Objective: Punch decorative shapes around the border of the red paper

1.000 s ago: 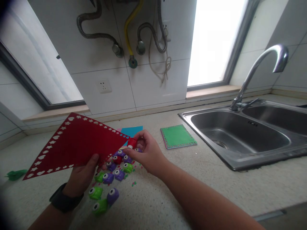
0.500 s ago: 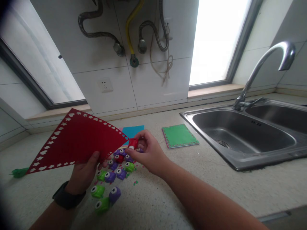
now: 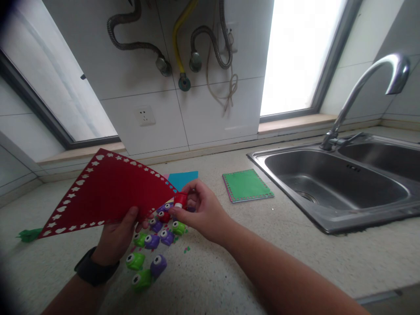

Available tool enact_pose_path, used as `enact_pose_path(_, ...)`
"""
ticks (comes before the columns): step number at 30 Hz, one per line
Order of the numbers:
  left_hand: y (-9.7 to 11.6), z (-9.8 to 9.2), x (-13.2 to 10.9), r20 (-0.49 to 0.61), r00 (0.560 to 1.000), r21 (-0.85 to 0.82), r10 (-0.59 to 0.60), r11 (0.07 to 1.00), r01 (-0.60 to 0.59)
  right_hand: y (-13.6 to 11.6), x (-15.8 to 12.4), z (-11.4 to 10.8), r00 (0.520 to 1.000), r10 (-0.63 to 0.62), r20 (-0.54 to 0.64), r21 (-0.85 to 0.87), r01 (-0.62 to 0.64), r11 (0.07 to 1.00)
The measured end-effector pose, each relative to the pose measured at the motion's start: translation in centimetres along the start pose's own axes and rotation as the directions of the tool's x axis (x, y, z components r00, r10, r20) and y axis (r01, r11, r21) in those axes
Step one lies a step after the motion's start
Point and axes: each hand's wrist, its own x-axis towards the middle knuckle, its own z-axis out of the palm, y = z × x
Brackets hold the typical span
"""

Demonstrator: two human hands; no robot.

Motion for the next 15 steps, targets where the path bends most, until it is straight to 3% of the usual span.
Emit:
enact_pose_path(6, 1.3, 1.0, -0.7, -0.032, 0.997, -0.006, 0.063, 0.998, -0.063, 0.0, 0.1, 0.2, 1.0, 0.01, 0.004, -0.014, -0.01, 1.0)
enact_pose_path(10, 1.3, 0.9, -0.6, 0.023, 0.996, 0.059, 0.091, 0.994, -0.092, 0.1, 0.1, 0.3, 1.0, 0.019, 0.003, -0.089, -0.018, 0.996)
enact_pose_path(15, 1.7, 0.9, -0.6, 0.02, 0.999, 0.022, 0.033, 0.999, -0.033, 0.2, 0.1, 0.2, 0.999, -0.036, 0.014, -0.209, 0.038, 0.977)
